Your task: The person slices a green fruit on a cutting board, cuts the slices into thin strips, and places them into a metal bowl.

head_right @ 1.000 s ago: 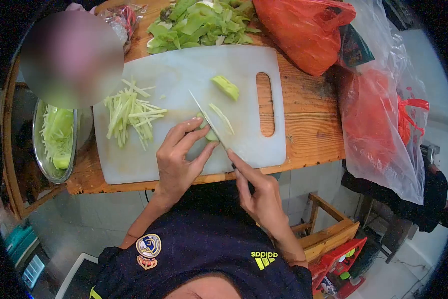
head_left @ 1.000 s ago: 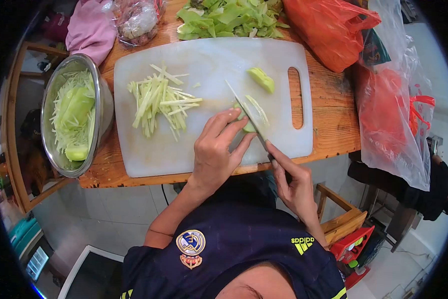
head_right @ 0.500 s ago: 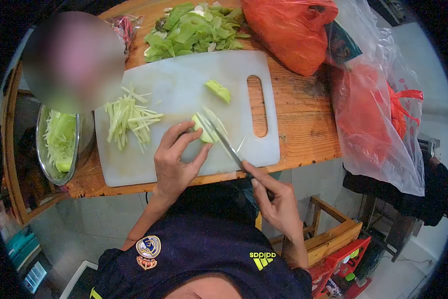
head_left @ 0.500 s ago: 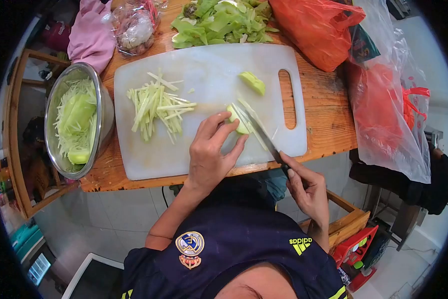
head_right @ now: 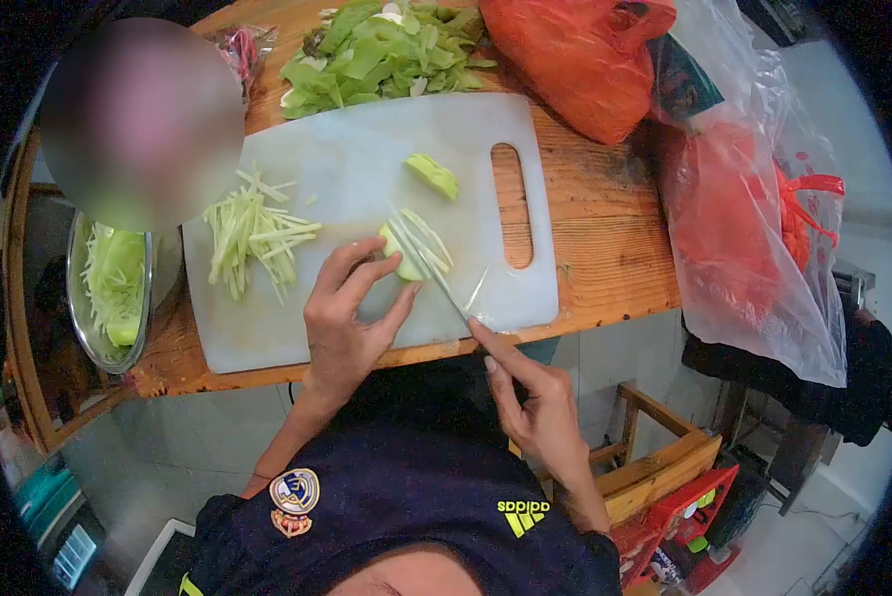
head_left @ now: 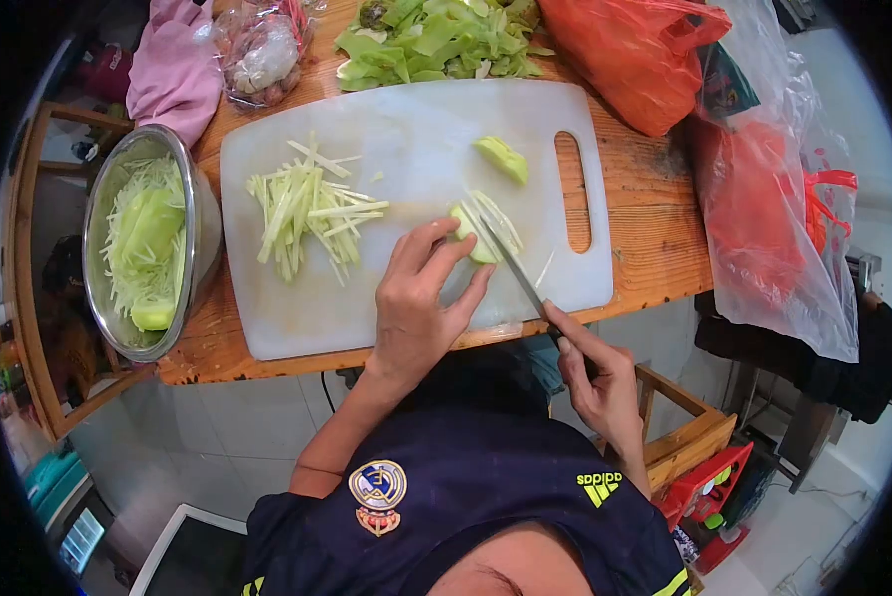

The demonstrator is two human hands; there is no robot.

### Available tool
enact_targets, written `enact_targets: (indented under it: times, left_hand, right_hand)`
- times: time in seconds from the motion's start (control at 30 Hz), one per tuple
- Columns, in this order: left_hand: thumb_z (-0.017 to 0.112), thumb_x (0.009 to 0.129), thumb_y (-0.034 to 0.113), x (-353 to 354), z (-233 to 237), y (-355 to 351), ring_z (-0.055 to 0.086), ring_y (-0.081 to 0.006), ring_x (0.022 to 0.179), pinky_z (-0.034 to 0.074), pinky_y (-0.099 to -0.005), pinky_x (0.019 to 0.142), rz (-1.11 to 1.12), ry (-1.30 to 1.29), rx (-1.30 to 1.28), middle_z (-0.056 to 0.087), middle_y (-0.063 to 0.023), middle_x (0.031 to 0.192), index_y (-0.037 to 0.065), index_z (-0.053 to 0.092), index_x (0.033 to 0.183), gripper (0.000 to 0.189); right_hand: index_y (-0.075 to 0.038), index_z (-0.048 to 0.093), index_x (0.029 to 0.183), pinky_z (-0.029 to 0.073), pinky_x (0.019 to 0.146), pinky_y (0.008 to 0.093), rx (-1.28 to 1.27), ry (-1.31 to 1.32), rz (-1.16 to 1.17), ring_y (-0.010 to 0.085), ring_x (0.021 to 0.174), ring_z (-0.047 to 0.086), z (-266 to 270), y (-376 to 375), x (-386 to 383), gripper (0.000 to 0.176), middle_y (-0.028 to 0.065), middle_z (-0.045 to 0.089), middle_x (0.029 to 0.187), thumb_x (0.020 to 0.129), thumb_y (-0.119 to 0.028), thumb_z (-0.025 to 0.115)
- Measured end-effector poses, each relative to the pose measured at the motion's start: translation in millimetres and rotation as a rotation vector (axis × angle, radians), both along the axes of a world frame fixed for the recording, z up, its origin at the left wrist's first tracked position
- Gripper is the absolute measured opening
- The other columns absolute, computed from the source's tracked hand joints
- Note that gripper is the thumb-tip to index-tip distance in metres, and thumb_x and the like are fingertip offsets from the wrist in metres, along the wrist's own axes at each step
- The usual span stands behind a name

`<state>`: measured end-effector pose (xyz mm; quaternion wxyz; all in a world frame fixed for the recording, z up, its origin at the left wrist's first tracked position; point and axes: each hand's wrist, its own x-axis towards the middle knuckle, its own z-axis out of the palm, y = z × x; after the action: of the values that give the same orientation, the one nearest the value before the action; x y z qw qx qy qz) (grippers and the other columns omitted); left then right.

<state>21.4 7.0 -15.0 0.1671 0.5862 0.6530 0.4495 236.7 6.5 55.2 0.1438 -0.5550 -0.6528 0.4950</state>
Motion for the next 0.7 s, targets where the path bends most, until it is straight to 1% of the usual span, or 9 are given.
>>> enact_targets:
  times: [0.03, 0.13, 0.3, 0.53, 0.63, 0.7]
  left_hand:
    - [0.085, 0.072, 0.006, 0, 0, -1, 0.066, -0.0297, 0.107, 0.055, -0.0382, 0.088, 0.003, -0.003, -0.010, 0.067, -0.0122, 0.116, 0.002, 0.074, 0.103, 0.033]
    - [0.085, 0.072, 0.006, 0, 1, 0, 0.066, -0.0294, 0.107, 0.055, -0.0381, 0.088, -0.005, -0.006, -0.020, 0.067, -0.0123, 0.116, 0.002, 0.074, 0.103, 0.033]
    - [0.085, 0.072, 0.007, -1, -1, 0, 0.066, -0.0294, 0.106, 0.055, -0.0378, 0.087, -0.001, 0.004, -0.017, 0.067, -0.0128, 0.116, 0.002, 0.074, 0.103, 0.033]
    - [0.085, 0.073, 0.006, -2, 2, 1, 0.067, -0.0271, 0.102, 0.056, -0.0363, 0.085, -0.016, -0.012, -0.027, 0.066, -0.0123, 0.116, 0.002, 0.074, 0.103, 0.033]
    - [0.085, 0.073, 0.006, -3, 2, 1, 0.068, -0.0268, 0.099, 0.056, -0.0361, 0.084, -0.016, -0.006, -0.020, 0.066, -0.0121, 0.116, 0.002, 0.074, 0.104, 0.033]
    - [0.085, 0.073, 0.006, -2, 1, 1, 0.068, -0.0269, 0.098, 0.056, -0.0361, 0.084, -0.015, 0.003, -0.014, 0.066, -0.0121, 0.117, 0.002, 0.074, 0.104, 0.033]
  right_hand:
    - [-0.010, 0.064, 0.136, 0.048, 0.065, 0.0255, -0.020, -0.022, 0.002, 0.0060, 0.067, 0.051, 2, 0, -2, 0.041, 0.0174, 0.070, 0.081, 0.097, 0.002, 0.057]
    - [-0.011, 0.063, 0.137, 0.048, 0.065, 0.0259, 0.068, 0.060, 0.035, 0.0065, 0.067, 0.052, -2, 0, -5, 0.044, 0.0180, 0.068, 0.079, 0.097, 0.003, 0.058]
    - [-0.013, 0.062, 0.139, 0.049, 0.065, 0.0260, 0.074, 0.039, 0.051, 0.0083, 0.066, 0.054, 0, 0, -8, 0.046, 0.0186, 0.066, 0.078, 0.096, 0.004, 0.058]
    - [-0.012, 0.061, 0.140, 0.049, 0.065, 0.0263, 0.061, 0.012, 0.054, 0.0097, 0.067, 0.055, 2, 0, -12, 0.049, 0.0180, 0.066, 0.079, 0.094, 0.006, 0.058]
    - [-0.011, 0.061, 0.139, 0.048, 0.064, 0.0269, 0.173, 0.039, 0.076, 0.0106, 0.065, 0.055, -6, 3, -18, 0.049, 0.0170, 0.064, 0.076, 0.094, 0.007, 0.058]
    - [-0.010, 0.061, 0.139, 0.048, 0.064, 0.0272, 0.200, 0.051, 0.093, 0.0109, 0.064, 0.054, -12, 9, -22, 0.048, 0.0158, 0.062, 0.074, 0.094, 0.006, 0.058]
